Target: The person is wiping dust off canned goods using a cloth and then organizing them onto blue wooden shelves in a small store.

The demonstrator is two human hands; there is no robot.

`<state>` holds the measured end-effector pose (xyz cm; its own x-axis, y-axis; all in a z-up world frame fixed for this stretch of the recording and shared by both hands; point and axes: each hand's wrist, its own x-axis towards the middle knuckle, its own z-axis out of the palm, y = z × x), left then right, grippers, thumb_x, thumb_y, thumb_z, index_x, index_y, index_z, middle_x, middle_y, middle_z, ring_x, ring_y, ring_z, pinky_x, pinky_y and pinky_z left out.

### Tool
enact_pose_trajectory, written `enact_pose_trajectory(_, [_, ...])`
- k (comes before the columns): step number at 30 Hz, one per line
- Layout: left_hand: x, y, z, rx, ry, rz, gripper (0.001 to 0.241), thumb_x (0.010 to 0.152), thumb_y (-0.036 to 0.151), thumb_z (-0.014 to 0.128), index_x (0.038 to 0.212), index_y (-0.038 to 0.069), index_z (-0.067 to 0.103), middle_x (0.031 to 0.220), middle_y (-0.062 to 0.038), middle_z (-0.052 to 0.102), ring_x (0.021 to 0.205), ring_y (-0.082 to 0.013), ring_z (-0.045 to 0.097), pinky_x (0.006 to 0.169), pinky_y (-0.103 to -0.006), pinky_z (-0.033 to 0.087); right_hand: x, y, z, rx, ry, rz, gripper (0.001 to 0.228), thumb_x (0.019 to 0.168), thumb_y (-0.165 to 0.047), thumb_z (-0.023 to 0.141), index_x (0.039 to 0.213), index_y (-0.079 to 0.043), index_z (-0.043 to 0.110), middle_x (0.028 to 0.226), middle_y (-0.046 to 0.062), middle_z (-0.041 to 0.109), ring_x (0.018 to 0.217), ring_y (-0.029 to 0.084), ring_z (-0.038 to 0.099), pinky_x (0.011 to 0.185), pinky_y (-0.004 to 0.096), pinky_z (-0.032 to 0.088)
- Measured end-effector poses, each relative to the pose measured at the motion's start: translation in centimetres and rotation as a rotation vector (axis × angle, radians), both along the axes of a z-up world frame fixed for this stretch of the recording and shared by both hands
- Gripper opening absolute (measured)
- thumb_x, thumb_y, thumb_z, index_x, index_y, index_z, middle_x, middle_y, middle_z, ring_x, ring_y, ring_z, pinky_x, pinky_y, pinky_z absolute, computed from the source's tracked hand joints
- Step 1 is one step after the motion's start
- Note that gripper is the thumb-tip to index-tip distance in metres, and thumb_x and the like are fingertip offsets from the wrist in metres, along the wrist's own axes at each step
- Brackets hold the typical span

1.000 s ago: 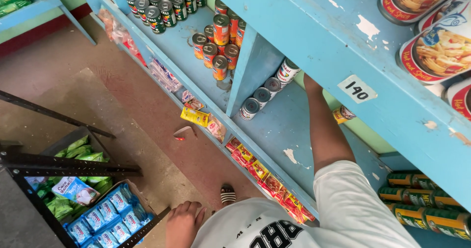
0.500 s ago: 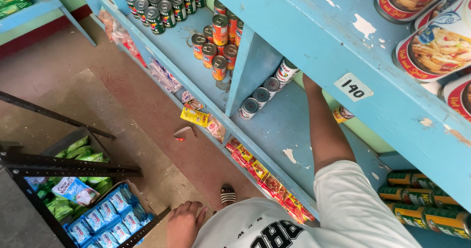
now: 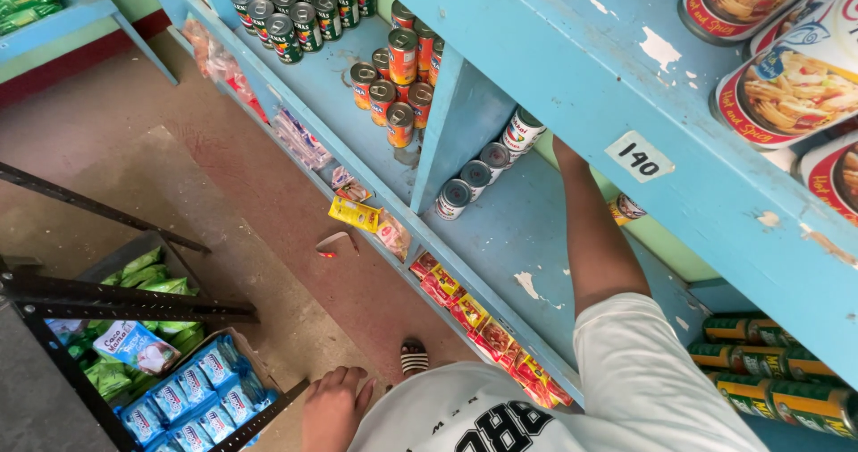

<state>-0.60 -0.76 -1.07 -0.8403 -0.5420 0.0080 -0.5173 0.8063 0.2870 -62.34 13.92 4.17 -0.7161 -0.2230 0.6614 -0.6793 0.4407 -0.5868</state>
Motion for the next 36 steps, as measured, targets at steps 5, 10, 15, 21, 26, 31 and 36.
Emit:
enact_pose_trajectory(5, [-0.1,0.1,0.3,0.011,0.023,-0.015,0.024,0.086,0.043,0.071,0.097,0.022,0.074,0.088,0.004,0.070,0.082,-0.0197,0.069,0.082,-0.0331,0.053,0.3,0.2,-0.1,-0.008,-0.009,0.003,0.017,0.093,0.001,0.064,0.109,0.000,0.065,0.095,0.012,0.074,0.074,0.024,0.067,0.061,0.035,0.049])
enact_pose_trajectory(10, [-0.1,0.0,0.0,0.008,0.030,-0.024,0.024,0.086,0.043,0.070,0.097,0.021,0.074,0.089,0.003,0.071,0.084,-0.0198,0.070,0.083,-0.0337,0.053,0.7,0.2,-0.1,-0.017,-0.013,0.011,0.017,0.092,0.001,0.064,0.110,0.001,0.065,0.095,0.012,0.074,0.074,0.024,0.067,0.060,0.035,0.049])
enact_pose_trajectory(15, [-0.1,0.1,-0.4,-0.001,0.045,-0.014,0.025,0.086,0.044,0.070,0.096,0.022,0.074,0.087,0.004,0.070,0.081,-0.0200,0.069,0.082,-0.0342,0.053,0.7,0.3,-0.1,-0.027,-0.025,0.020,0.018,0.092,0.001,0.064,0.110,0.001,0.064,0.095,0.013,0.074,0.074,0.023,0.067,0.059,0.034,0.049])
enact_pose_trajectory(21, [0.1,0.3,-0.9,-0.015,0.070,-0.019,0.024,0.086,0.044,0.069,0.097,0.023,0.073,0.086,0.003,0.068,0.080,-0.0204,0.069,0.082,-0.0343,0.053,0.6,0.4,0.1,-0.039,-0.036,0.027,0.019,0.092,0.002,0.064,0.110,0.001,0.064,0.095,0.013,0.074,0.073,0.023,0.067,0.058,0.034,0.049])
enact_pose_trajectory(26, [-0.1,0.3,-0.4,-0.037,0.092,-0.019,0.024,0.086,0.043,0.071,0.095,0.021,0.073,0.084,0.004,0.069,0.080,-0.0188,0.068,0.081,-0.0330,0.053,0.3,0.0,0.6,-0.055,-0.039,0.030,0.019,0.091,0.002,0.063,0.111,0.002,0.064,0.095,0.013,0.074,0.073,0.023,0.067,0.058,0.033,0.049])
enact_pose_trajectory(31, [-0.1,0.2,-1.0,-0.065,0.108,-0.023,0.023,0.085,0.042,0.071,0.094,0.021,0.073,0.083,0.004,0.069,0.077,-0.0183,0.068,0.078,-0.0324,0.054,0.2,0.1,0.4,-0.067,-0.044,0.032,0.020,0.091,0.003,0.063,0.111,0.002,0.063,0.094,0.013,0.074,0.073,0.023,0.067,0.057,0.033,0.049])
enact_pose_trajectory(36, [0.0,-0.1,3.2,0.871,0.299,0.022,0.026,0.083,0.036,0.078,0.095,0.014,0.085,0.101,0.002,0.077,0.100,-0.0134,0.074,0.090,-0.0286,0.057,0.2,-0.3,0.4,-0.082,-0.053,0.031,0.021,0.091,0.003,0.063,0.111,0.002,0.063,0.094,0.013,0.075,0.072,0.022,0.067,0.056,0.033,0.049])
